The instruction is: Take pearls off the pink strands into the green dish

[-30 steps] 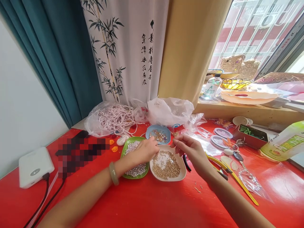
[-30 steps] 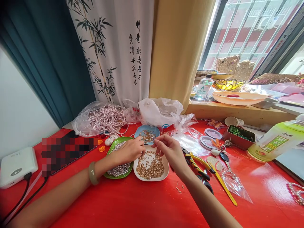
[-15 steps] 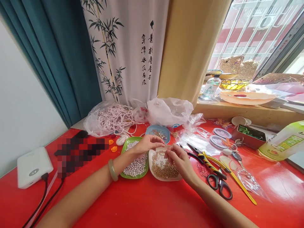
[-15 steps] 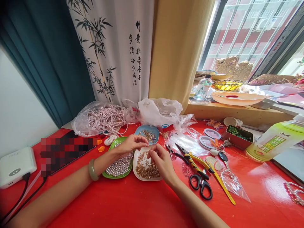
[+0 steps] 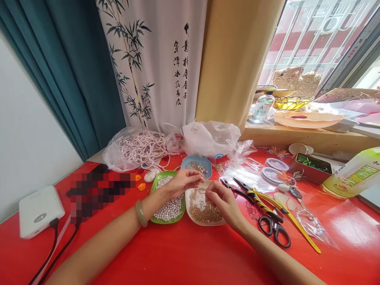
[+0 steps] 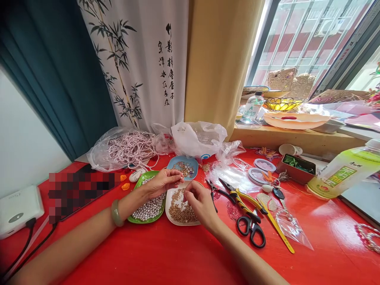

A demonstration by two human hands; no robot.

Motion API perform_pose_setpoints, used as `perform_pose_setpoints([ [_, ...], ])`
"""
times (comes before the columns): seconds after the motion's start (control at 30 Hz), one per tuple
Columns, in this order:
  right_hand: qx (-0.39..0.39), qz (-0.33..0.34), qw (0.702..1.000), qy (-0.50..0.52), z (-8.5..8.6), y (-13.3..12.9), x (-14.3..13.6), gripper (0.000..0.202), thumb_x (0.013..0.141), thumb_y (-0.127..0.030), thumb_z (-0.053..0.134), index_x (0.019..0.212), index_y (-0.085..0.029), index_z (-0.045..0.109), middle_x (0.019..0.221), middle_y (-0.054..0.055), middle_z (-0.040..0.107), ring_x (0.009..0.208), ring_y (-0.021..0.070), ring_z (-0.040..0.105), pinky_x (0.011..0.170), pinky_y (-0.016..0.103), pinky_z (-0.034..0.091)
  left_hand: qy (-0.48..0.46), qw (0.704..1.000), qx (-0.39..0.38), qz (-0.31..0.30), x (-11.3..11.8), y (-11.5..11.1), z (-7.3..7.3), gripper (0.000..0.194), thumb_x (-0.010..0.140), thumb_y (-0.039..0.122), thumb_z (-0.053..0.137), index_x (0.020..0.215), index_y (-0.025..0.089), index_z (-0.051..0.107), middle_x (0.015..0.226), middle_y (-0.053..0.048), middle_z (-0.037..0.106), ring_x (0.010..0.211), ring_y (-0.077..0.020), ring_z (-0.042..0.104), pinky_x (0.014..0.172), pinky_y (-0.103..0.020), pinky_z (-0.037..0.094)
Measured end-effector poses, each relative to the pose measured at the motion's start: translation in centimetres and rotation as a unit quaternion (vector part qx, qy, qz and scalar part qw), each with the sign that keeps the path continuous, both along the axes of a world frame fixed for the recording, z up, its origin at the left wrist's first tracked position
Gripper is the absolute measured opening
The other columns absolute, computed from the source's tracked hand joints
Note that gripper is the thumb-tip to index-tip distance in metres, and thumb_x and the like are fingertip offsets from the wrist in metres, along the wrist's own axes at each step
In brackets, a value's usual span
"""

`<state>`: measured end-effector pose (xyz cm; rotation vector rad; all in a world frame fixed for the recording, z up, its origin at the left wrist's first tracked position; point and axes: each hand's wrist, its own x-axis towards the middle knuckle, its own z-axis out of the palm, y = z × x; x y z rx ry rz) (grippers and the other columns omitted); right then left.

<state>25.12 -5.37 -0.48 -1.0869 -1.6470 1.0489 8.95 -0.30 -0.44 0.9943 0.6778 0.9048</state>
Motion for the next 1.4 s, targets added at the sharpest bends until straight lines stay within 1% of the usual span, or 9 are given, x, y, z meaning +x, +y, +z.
perform_pose_setpoints([
  [0.13,0.000,0.000,1.000,-0.002,-0.11,0.03,0.01,0.011,0.071,-0.019,0.044,0.060,-0.018,0.043,0.053,-0.004,0.047,0.048,0.0082,0.038,0.048,0.021,0.031,-0.002,1.000,-0.011,0.013,0.05,0.00,0.00,0.026,0.058,0.023,0.074,0.076,0.010,0.061,0.074,-0.003,0.062,0.066,-0.0075,0.054,0.066,-0.021,0.043],
  [0.43,-0.003,-0.003,1.000,-0.011,-0.06,0.07,-0.03,0.011,0.071,-0.020,0.044,0.060,-0.018,0.043,0.053,-0.003,0.049,0.048,0.0080,0.039,0.048,0.021,0.031,-0.005,1.000,0.003,0.002,-0.10,0.18,-0.41,0.024,0.061,0.022,0.072,0.079,0.011,0.060,0.075,-0.003,0.062,0.067,-0.0074,0.055,0.066,-0.021,0.044],
  [0.73,-0.008,-0.007,1.000,-0.008,-0.05,0.07,0.01,0.012,0.071,-0.020,0.043,0.059,-0.018,0.043,0.053,-0.003,0.049,0.048,0.0083,0.039,0.048,0.021,0.032,0.010,1.000,0.012,0.002,-0.01,0.07,-0.06,0.024,0.058,0.020,0.074,0.076,0.010,0.061,0.074,-0.004,0.061,0.067,-0.0079,0.055,0.067,-0.022,0.043],
  [0.97,-0.016,-0.005,1.000,-0.010,0.15,-0.01,-0.03,0.012,0.070,-0.020,0.043,0.058,-0.018,0.043,0.052,-0.003,0.048,0.048,0.0084,0.040,0.048,0.021,0.032,0.015,1.000,0.005,0.009,-0.04,0.14,-0.16,0.026,0.056,0.021,0.075,0.075,0.009,0.062,0.074,-0.005,0.062,0.065,-0.0083,0.054,0.067,-0.023,0.043],
  [1.17,-0.016,-0.001,1.000,-0.014,0.29,-0.02,-0.02,0.010,0.069,-0.021,0.044,0.059,-0.018,0.043,0.053,-0.003,0.050,0.048,0.0085,0.041,0.048,0.021,0.033,0.022,1.000,0.003,0.011,0.01,-0.01,0.08,0.027,0.054,0.024,0.075,0.074,0.010,0.062,0.074,-0.005,0.063,0.068,-0.0093,0.056,0.069,-0.023,0.043],
  [1.3,-0.016,-0.003,1.000,-0.019,0.45,-0.05,-0.09,0.012,0.069,-0.021,0.044,0.057,-0.018,0.043,0.052,-0.003,0.049,0.047,0.0085,0.041,0.048,0.022,0.033,0.031,0.999,0.005,0.000,0.05,-0.10,0.22,0.026,0.056,0.026,0.074,0.073,0.010,0.062,0.072,-0.005,0.064,0.068,-0.0098,0.057,0.066,-0.022,0.042],
  [1.4,-0.017,0.000,1.000,-0.018,0.60,-0.14,-0.17,0.012,0.069,-0.020,0.044,0.056,-0.018,0.043,0.052,-0.003,0.049,0.047,0.0085,0.041,0.048,0.022,0.032,0.031,0.999,0.004,0.004,0.07,-0.02,0.15,0.026,0.056,0.026,0.074,0.073,0.010,0.062,0.072,-0.005,0.064,0.067,-0.0092,0.056,0.064,-0.021,0.041],
])
